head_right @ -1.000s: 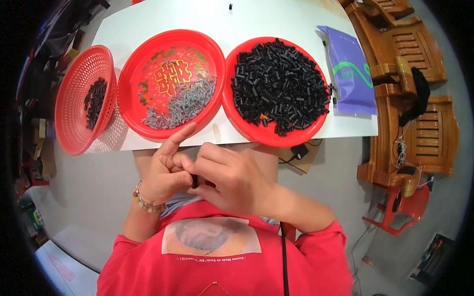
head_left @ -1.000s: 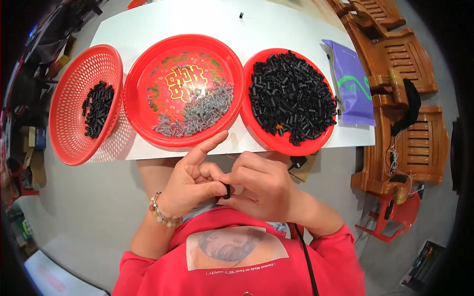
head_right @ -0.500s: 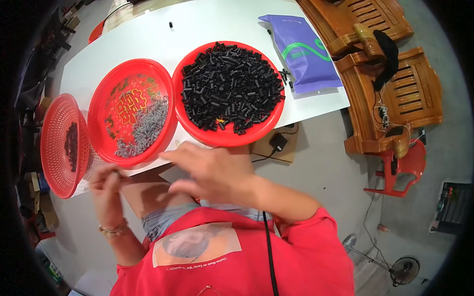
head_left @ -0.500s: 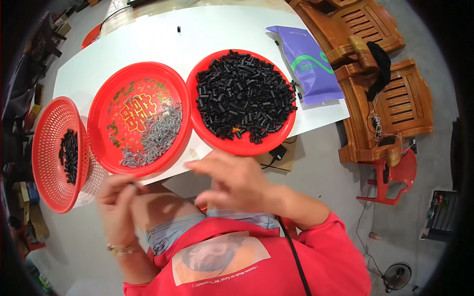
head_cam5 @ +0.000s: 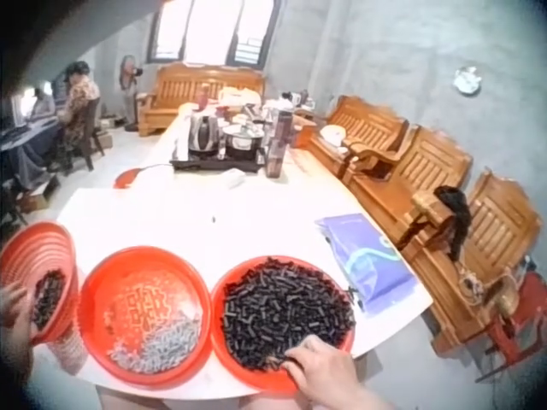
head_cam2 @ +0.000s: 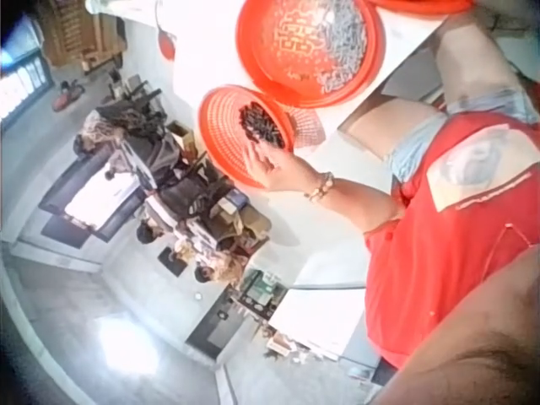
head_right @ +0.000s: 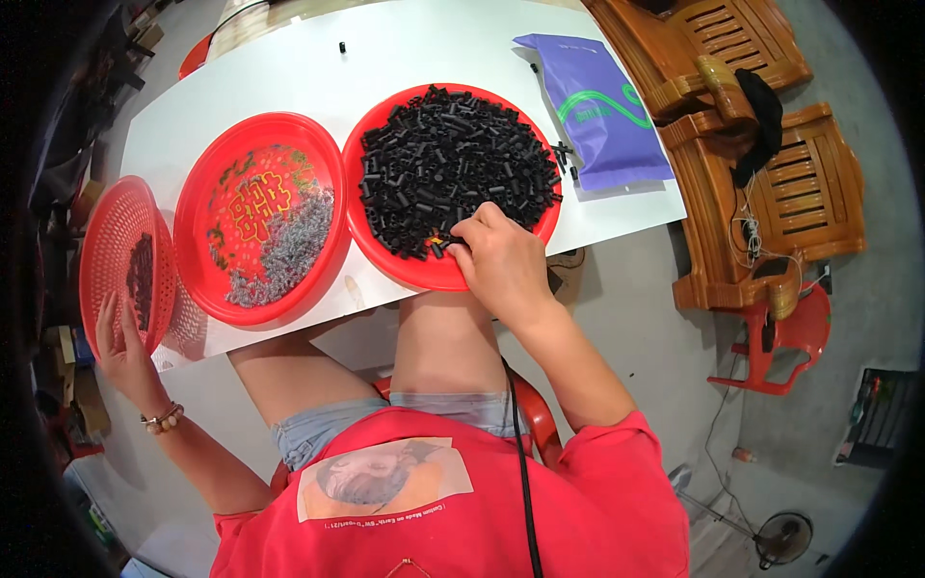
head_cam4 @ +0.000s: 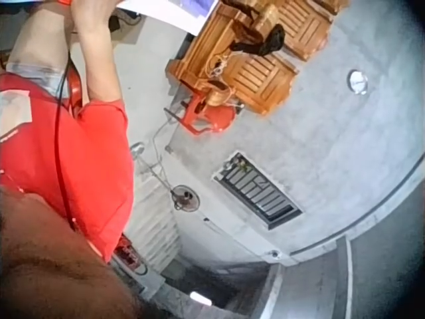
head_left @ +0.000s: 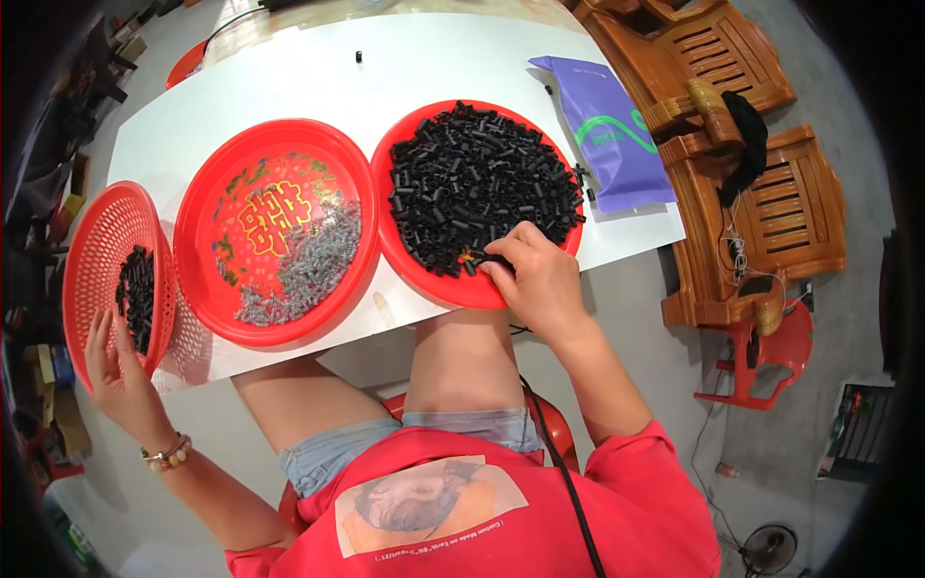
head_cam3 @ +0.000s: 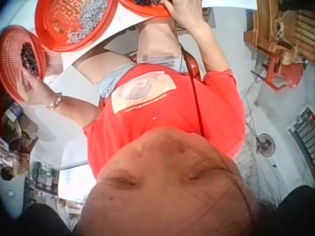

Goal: The person is manually assembling small black plastic components by inserting silver metal pins into them.

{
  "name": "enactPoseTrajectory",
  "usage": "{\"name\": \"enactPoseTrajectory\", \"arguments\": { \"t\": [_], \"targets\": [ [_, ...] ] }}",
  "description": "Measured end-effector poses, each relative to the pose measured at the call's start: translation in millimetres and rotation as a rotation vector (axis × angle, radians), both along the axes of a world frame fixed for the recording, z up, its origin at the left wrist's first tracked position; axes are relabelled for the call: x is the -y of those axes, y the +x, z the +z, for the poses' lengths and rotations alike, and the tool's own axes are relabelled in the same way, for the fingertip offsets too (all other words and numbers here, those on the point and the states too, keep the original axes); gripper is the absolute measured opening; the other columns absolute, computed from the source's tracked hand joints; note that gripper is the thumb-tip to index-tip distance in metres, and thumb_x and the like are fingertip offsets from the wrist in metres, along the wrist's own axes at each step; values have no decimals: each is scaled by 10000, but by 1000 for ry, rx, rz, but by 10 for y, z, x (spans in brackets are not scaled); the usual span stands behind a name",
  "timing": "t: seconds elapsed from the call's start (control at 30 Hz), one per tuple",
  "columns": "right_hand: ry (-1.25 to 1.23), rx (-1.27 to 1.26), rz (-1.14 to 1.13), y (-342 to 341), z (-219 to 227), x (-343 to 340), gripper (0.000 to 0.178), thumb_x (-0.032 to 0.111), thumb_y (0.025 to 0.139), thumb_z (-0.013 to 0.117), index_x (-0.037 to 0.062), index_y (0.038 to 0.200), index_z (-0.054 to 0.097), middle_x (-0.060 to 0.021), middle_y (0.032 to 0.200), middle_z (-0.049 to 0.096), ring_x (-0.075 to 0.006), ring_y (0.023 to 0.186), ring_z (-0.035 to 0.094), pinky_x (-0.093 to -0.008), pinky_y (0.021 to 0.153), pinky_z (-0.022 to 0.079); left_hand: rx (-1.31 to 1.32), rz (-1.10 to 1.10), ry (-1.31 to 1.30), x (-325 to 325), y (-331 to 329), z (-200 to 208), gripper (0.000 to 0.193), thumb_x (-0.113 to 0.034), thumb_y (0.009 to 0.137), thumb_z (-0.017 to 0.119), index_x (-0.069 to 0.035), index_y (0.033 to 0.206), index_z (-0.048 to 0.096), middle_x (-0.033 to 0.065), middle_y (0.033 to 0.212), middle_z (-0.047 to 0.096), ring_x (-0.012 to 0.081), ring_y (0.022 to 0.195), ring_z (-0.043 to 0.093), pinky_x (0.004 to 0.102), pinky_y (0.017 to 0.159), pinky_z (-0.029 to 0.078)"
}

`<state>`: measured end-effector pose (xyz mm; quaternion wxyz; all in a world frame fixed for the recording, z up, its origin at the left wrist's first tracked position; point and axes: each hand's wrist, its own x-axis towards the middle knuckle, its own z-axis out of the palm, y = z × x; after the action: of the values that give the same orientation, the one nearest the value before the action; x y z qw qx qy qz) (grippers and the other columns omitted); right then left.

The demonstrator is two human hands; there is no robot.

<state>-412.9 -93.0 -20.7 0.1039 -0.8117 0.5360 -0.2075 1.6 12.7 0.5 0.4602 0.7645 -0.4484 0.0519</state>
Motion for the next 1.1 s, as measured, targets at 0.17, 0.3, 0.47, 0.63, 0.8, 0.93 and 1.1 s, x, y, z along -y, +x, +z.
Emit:
{"name": "enactPoseTrajectory", "arguments": {
  "t": [0.17, 0.3, 0.47, 0.63, 0.8, 0.93, 1.1],
  "targets": [
    [22, -53, 6, 27, -9, 13, 94, 131, 744, 688, 80, 808, 642, -54, 819, 562, -257, 707, 613, -369, 574, 484, -124, -229, -120, 20, -610, -1, 162, 30, 886, 540, 43, 1024, 623, 119, 1061, 630, 191, 988, 595, 288, 862, 479],
    [36, -8, 29, 14, 20, -7, 102, 125, 748, 686, 66, 814, 634, -58, 797, 573, -256, 688, 611, -358, 563, 477, -229, -459, -32, 8, -1129, -44, 137, 58, 830, 587, 31, 949, 650, 97, 904, 660, 158, 841, 615, 261, 768, 478],
    [131, 195, 18, 41, 124, -97, 102, 97, 758, 683, 48, 832, 631, -69, 763, 601, -217, 633, 597, -307, 539, 463, -601, -709, 125, 6, -1649, -146, 115, 41, 793, 616, 25, 894, 668, 90, 796, 675, 145, 692, 625, 242, 625, 484],
    [245, 456, -64, 11, 111, -118, 77, 22, 752, 651, 15, 810, 602, -68, 718, 598, -122, 540, 527, -251, 499, 416, -687, -805, 203, 16, -1872, -225, 112, 2, 790, 637, 0, 896, 674, 107, 739, 653, 165, 635, 612, 255, 587, 476],
    [330, 413, -69, -52, 70, -85, 64, 23, 750, 614, 8, 795, 571, -62, 682, 586, -109, 518, 512, -250, 485, 410, -698, -849, 326, -9, -1853, -260, 104, 8, 840, 618, 41, 929, 660, 92, 823, 669, 114, 774, 641, 215, 677, 496],
    [353, 342, 26, -13, 40, -72, 67, 55, 761, 606, 21, 787, 555, -82, 670, 589, -179, 533, 560, -299, 497, 436, -704, -832, 315, -30, -1838, -291, 108, 6, 841, 620, 43, 936, 657, 91, 827, 671, 116, 779, 645, 218, 687, 502],
    [212, 101, 167, 26, 18, -7, 110, 79, 757, 643, 22, 773, 550, -103, 694, 605, -253, 578, 591, -342, 521, 452, -722, -823, 344, -57, -1828, -311, 116, 2, 846, 618, 41, 948, 654, 91, 838, 672, 112, 777, 643, 220, 688, 502]
  ]
}}
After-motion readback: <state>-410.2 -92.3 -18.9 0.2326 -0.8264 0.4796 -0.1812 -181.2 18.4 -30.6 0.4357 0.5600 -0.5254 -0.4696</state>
